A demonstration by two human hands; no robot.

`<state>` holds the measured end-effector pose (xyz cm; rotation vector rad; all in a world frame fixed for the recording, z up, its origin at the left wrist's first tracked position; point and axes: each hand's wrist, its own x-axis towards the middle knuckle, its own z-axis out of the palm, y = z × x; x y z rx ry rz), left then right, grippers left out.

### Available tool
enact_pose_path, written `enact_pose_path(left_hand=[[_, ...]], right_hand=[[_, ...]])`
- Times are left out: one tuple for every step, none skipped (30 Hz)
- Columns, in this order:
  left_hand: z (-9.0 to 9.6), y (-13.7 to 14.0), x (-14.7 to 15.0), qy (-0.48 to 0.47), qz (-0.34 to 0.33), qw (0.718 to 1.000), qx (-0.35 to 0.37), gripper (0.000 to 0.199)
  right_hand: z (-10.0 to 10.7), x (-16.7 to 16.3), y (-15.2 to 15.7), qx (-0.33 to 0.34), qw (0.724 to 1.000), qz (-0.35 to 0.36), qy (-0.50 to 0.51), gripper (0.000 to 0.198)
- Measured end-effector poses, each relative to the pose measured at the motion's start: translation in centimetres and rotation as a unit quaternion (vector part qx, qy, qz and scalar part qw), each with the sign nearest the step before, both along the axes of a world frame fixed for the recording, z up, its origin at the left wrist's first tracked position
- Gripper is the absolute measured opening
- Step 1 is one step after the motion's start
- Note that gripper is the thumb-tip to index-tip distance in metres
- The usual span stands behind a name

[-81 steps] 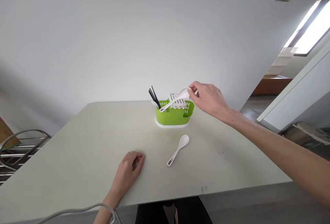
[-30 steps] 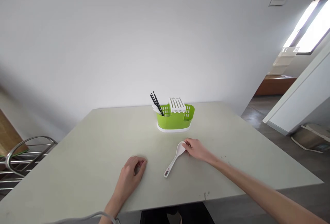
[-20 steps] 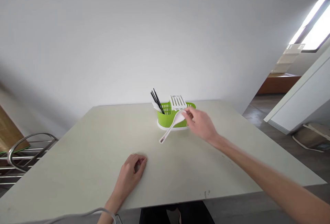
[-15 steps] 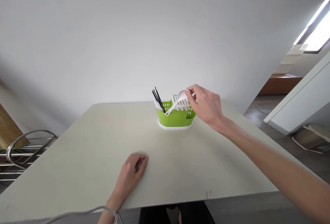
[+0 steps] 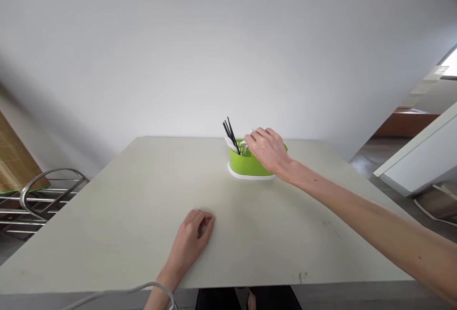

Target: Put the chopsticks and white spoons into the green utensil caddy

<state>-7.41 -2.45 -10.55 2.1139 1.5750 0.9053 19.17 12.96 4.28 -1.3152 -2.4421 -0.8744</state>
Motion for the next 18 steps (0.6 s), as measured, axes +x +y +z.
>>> enact_pose_path(left_hand=[[0.0, 0.0, 0.0, -0.001, -0.001, 1.0, 0.0, 0.036], [-0.1, 0.0, 0.0, -0.001, -0.003, 1.0, -0.001, 0.035], [-0.1, 0.0, -0.1, -0.002, -0.003, 1.0, -0.001, 0.034], [-0.1, 0.1, -0.1, -0.004, -0.003, 1.0, -0.002, 0.034], [-0.2, 0.1, -0.1, -0.005, -0.003, 1.0, -0.002, 0.033], [-0.2, 0.1, -0.1, -0.006, -0.004, 1.0, -0.002, 0.032], [-0.2, 0.1, -0.2, -0.007, -0.004, 1.0, -0.002, 0.032], [-0.2, 0.1, -0.2, -0.008, -0.005, 1.0, -0.003, 0.031], [-0.2, 0.1, -0.2, -0.009, -0.007, 1.0, -0.003, 0.031], [-0.2, 0.1, -0.2, -0.009, -0.008, 1.0, -0.004, 0.032], [-0.2, 0.1, -0.2, -0.01, -0.008, 1.0, -0.004, 0.032], [-0.2, 0.1, -0.2, -0.01, -0.009, 1.0, -0.004, 0.032], [-0.2, 0.1, -0.2, -0.01, -0.01, 1.0, -0.004, 0.032], [-0.3, 0.1, -0.2, -0.009, -0.01, 1.0, -0.003, 0.032], [-0.3, 0.1, -0.2, -0.009, -0.01, 1.0, -0.003, 0.032], [-0.3, 0.1, -0.2, -0.009, -0.011, 1.0, -0.003, 0.032], [-0.3, 0.1, -0.2, -0.008, -0.01, 1.0, -0.003, 0.032], [-0.3, 0.1, -0.2, -0.007, -0.01, 1.0, -0.004, 0.033]], right_hand=[[-0.3, -0.2, 0.1, -0.002, 1.0, 0.0, -0.009, 0.031], [-0.6, -0.5, 0.2, -0.007, 1.0, -0.002, -0.015, 0.031], [-0.9, -0.7, 0.3, -0.013, 1.0, -0.003, -0.019, 0.03], [-1.1, -0.9, 0.3, -0.019, 1.0, -0.004, -0.02, 0.029], [-1.3, -1.1, 0.3, -0.024, 1.0, -0.004, -0.019, 0.028], [-1.5, -1.3, 0.3, -0.027, 0.999, -0.002, -0.018, 0.027], [-1.7, -1.5, 0.3, -0.027, 0.999, 0.003, -0.017, 0.028], [-1.9, -1.6, 0.3, -0.026, 0.999, 0.008, -0.018, 0.028], [-2.0, -1.7, 0.2, -0.024, 0.999, 0.013, -0.02, 0.029], [-2.2, -1.8, 0.2, -0.022, 0.999, 0.018, -0.022, 0.03], [-2.3, -1.9, 0.1, -0.021, 0.999, 0.023, -0.025, 0.03], [-2.4, -1.9, 0.1, -0.021, 0.999, 0.026, -0.026, 0.03], [-2.6, -1.9, 0.1, -0.021, 0.999, 0.029, -0.026, 0.03], [-2.7, -1.8, 0.1, -0.022, 0.999, 0.033, -0.023, 0.029], [-2.8, -1.7, 0.0, -0.024, 0.999, 0.037, -0.02, 0.029], [-2.9, -1.7, 0.0, -0.026, 0.999, 0.04, -0.016, 0.029], [-2.9, -1.5, -0.2, -0.027, 0.999, 0.042, -0.012, 0.028], [-3.0, -1.4, -0.3, -0.028, 0.999, 0.043, -0.007, 0.027]])
